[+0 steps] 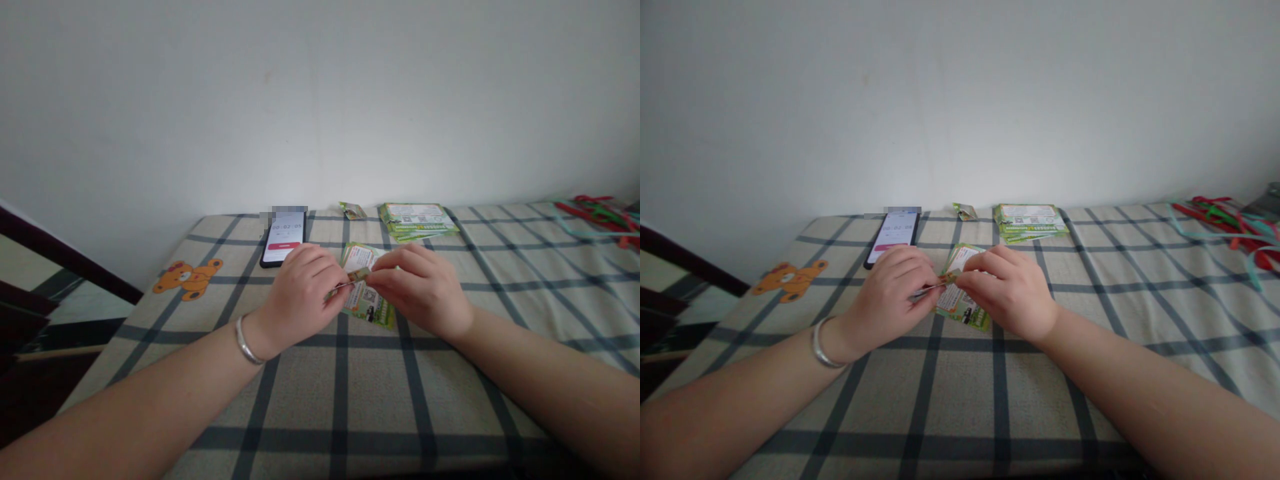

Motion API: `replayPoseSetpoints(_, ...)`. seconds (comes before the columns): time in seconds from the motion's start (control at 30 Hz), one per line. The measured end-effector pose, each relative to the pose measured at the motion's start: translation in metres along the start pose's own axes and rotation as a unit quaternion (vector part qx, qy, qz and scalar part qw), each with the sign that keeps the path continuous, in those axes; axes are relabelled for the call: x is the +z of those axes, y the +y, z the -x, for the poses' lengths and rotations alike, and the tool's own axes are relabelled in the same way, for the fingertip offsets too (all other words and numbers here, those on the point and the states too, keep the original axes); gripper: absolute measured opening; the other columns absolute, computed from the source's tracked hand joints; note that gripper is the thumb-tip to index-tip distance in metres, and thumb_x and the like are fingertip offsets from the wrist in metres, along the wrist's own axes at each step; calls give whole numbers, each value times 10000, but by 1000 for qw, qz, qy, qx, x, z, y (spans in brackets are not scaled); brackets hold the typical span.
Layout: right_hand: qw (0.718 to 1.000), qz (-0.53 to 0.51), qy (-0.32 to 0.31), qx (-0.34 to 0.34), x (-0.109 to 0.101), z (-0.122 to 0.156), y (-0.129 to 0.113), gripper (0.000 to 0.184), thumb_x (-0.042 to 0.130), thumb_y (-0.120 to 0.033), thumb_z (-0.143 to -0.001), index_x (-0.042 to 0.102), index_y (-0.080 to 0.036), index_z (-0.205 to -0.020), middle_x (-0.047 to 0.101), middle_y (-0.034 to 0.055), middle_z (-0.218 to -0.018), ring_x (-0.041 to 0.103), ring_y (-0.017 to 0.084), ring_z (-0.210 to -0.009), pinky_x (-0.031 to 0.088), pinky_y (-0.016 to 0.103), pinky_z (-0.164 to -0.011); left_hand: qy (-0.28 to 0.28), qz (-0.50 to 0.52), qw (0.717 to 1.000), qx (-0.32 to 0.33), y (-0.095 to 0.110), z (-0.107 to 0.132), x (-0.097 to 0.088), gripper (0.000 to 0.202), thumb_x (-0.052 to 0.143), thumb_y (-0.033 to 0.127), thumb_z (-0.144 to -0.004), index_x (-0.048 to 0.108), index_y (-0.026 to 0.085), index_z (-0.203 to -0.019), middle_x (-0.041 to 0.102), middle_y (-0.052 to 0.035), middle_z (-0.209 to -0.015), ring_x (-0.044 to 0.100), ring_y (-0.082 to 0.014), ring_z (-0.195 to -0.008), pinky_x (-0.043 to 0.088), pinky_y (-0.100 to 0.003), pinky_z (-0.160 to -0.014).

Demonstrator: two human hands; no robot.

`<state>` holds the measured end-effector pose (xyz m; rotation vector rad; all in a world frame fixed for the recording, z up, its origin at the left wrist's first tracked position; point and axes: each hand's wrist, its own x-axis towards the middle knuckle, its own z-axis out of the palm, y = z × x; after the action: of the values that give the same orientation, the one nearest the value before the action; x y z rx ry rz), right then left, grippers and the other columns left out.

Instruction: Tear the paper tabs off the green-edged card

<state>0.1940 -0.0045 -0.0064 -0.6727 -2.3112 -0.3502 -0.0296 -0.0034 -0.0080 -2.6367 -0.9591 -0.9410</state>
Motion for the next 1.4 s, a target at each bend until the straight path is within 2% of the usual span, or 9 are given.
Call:
replayPoseSetpoints(0.23,1000,11,8,-8,-1,-1,-2,140,634,-225,-865,663,-213,-1001,707,30,-940,572,180,-799,460,329,-691,5,10,1000,-1,1,0,0,159,565,208,-864,573,165,-711,628,-41,-775,546,-202,-851,441,-379,-809)
replayPoseSetpoints(0.4,1000,6,14,-6,0,-2,-2,106,647,-240,-857,682,-218,-954,704,27,-906,567,174,-779,454,325,-677,3,15,1000,12,0,1,1,164,560,200,-874,583,166,-716,637,-33,-787,550,-196,-860,439,-375,-821)
replayPoseSetpoints(0.83,999,-7,19,29,7,-2,-3,52,648,-213,-832,692,-232,-852,662,50,-978,559,190,-832,459,342,-729,23,-47,994,91,-1,1,0,189,531,200,-905,617,178,-738,642,-13,-786,558,-181,-864,428,-390,-895)
replayPoseSetpoints(1.07,999,-14,3,30,8,-4,-4,51,631,-195,-821,673,-213,-800,645,60,-1019,572,189,-853,456,342,-742,4,-65,993,95,0,1,-1,189,538,199,-904,628,185,-739,642,-7,-773,560,-187,-861,425,-387,-854)
replayPoseSetpoints(1.4,997,-66,-5,40,14,-4,-3,38,647,-175,-795,654,-212,-800,620,62,-1038,574,189,-890,460,352,-773,5,-42,995,92,2,0,0,121,555,215,-897,632,192,-807,658,-15,-842,555,-188,-896,414,-383,-882)
